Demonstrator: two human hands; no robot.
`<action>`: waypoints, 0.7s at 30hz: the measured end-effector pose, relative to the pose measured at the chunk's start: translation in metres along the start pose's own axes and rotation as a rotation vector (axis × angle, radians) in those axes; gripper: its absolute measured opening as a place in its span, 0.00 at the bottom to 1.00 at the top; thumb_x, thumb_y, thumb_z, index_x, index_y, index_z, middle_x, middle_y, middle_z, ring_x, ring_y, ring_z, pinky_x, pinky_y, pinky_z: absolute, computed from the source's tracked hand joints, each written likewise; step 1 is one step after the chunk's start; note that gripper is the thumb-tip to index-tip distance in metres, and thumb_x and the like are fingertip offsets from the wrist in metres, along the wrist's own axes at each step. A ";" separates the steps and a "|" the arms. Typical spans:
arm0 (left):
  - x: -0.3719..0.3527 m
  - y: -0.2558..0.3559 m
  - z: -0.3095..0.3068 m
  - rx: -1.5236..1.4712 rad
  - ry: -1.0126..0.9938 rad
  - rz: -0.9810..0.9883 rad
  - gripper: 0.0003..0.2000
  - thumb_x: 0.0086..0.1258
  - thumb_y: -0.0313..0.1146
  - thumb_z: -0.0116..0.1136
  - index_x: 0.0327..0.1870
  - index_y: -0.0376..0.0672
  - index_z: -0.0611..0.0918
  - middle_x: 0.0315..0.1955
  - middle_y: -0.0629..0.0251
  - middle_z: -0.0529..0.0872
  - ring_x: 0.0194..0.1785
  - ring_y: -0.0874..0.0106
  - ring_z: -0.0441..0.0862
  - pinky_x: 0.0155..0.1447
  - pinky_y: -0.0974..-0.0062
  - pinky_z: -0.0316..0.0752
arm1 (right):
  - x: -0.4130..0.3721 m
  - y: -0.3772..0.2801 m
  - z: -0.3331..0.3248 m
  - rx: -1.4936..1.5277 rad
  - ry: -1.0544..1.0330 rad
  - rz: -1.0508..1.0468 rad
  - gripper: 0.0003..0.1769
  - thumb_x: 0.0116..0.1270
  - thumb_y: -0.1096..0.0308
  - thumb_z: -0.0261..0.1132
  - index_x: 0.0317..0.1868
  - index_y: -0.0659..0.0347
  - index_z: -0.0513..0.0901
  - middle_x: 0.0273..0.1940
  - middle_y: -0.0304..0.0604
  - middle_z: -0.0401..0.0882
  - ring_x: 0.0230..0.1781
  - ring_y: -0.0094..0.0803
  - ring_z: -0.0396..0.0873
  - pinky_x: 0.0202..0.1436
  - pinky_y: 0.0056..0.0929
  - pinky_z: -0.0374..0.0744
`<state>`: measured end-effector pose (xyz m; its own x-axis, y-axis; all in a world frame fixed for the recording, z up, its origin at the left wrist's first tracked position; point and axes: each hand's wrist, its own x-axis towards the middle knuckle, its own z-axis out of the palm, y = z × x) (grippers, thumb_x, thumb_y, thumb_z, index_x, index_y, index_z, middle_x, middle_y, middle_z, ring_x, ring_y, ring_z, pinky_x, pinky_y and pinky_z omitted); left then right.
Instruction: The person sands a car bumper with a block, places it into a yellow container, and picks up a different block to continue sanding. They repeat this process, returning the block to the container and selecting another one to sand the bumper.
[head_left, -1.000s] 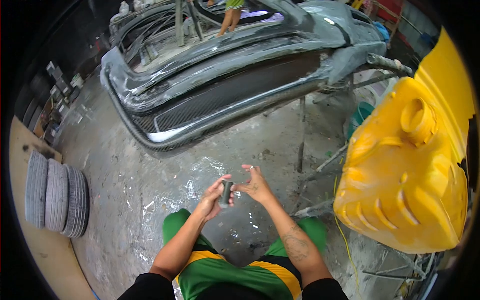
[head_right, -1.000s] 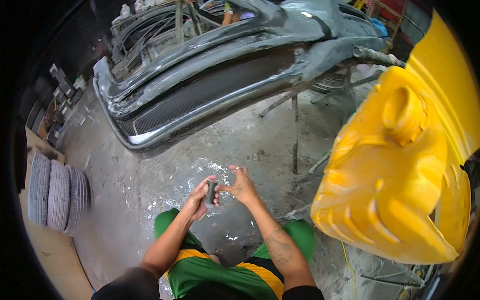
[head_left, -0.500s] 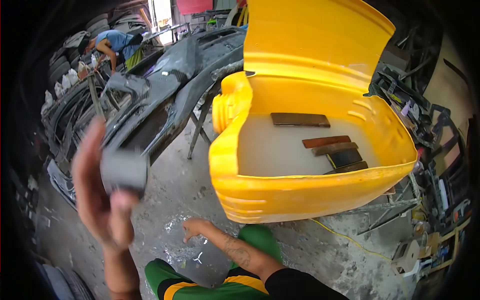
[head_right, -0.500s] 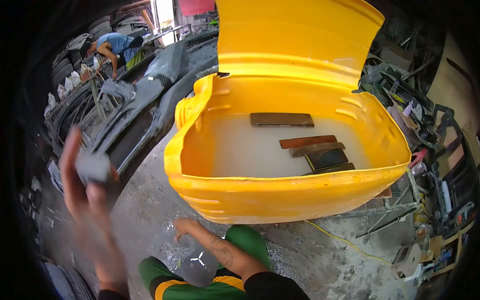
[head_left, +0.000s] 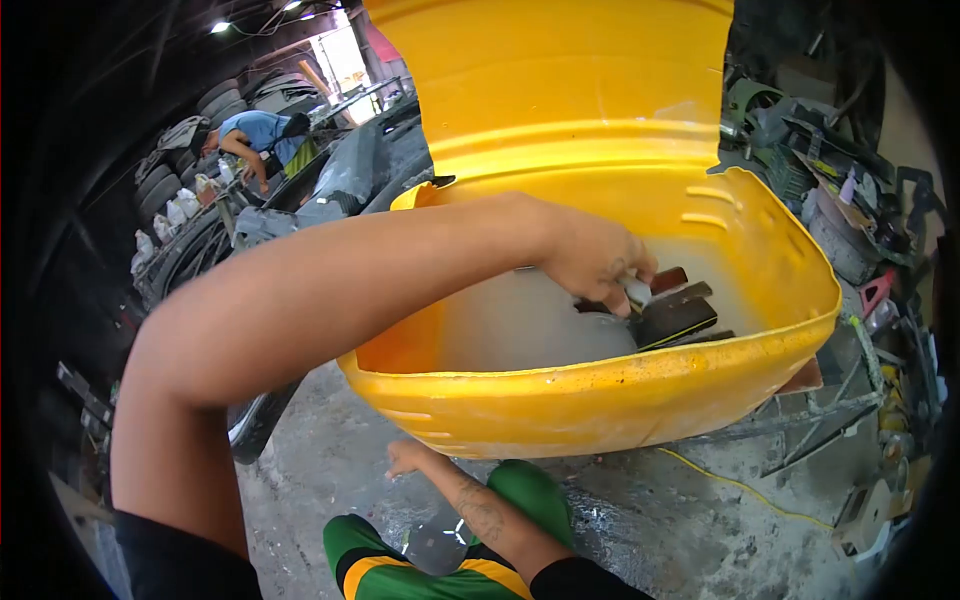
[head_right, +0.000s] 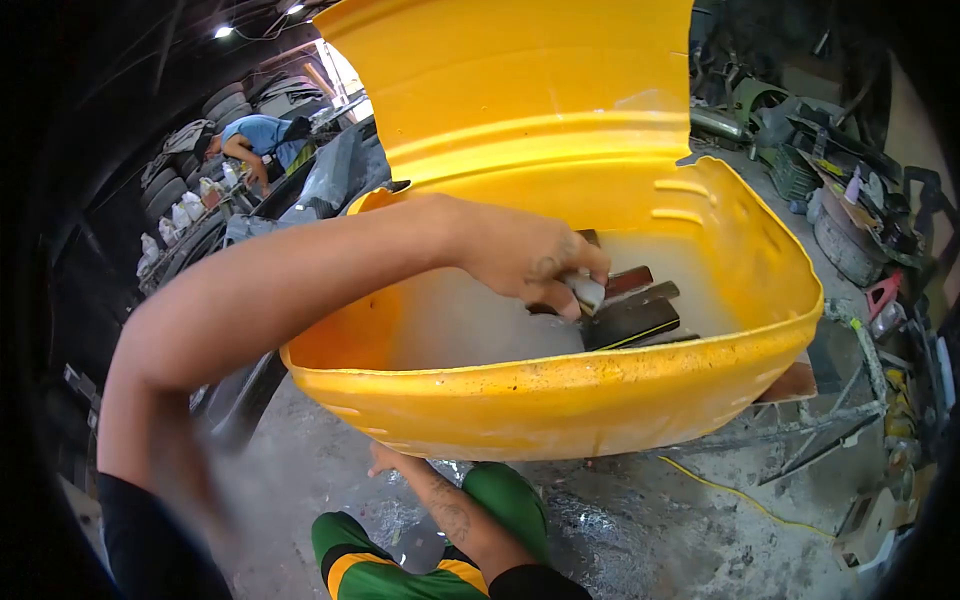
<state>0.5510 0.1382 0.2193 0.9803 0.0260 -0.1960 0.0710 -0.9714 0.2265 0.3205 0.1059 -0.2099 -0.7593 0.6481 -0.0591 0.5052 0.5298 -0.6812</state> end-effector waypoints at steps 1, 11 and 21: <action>0.004 -0.006 0.009 -0.012 -0.042 0.007 0.18 0.71 0.37 0.63 0.57 0.36 0.79 0.42 0.44 0.86 0.50 0.49 0.84 0.54 0.58 0.77 | 0.003 0.006 0.001 -0.017 0.037 0.021 0.32 0.51 0.44 0.79 0.46 0.60 0.85 0.46 0.54 0.86 0.48 0.52 0.84 0.52 0.48 0.80; -0.024 0.009 -0.031 0.251 -0.217 -0.210 0.27 0.65 0.47 0.67 0.61 0.40 0.83 0.45 0.50 0.89 0.49 0.54 0.86 0.55 0.61 0.79 | -0.002 0.002 -0.004 0.201 -0.068 0.008 0.35 0.54 0.41 0.78 0.49 0.63 0.83 0.51 0.57 0.85 0.55 0.51 0.82 0.59 0.43 0.78; -0.291 0.026 -0.039 0.475 0.597 -0.631 0.24 0.74 0.50 0.61 0.58 0.37 0.83 0.45 0.48 0.88 0.49 0.56 0.87 0.54 0.63 0.81 | -0.004 -0.021 -0.010 0.432 0.104 -0.044 0.34 0.63 0.48 0.75 0.58 0.68 0.81 0.52 0.54 0.85 0.52 0.42 0.84 0.58 0.36 0.80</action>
<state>0.2749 0.1146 0.3193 0.7293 0.5595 0.3939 0.6593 -0.7287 -0.1855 0.3172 0.0973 -0.1876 -0.7198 0.6933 0.0348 0.2392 0.2948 -0.9251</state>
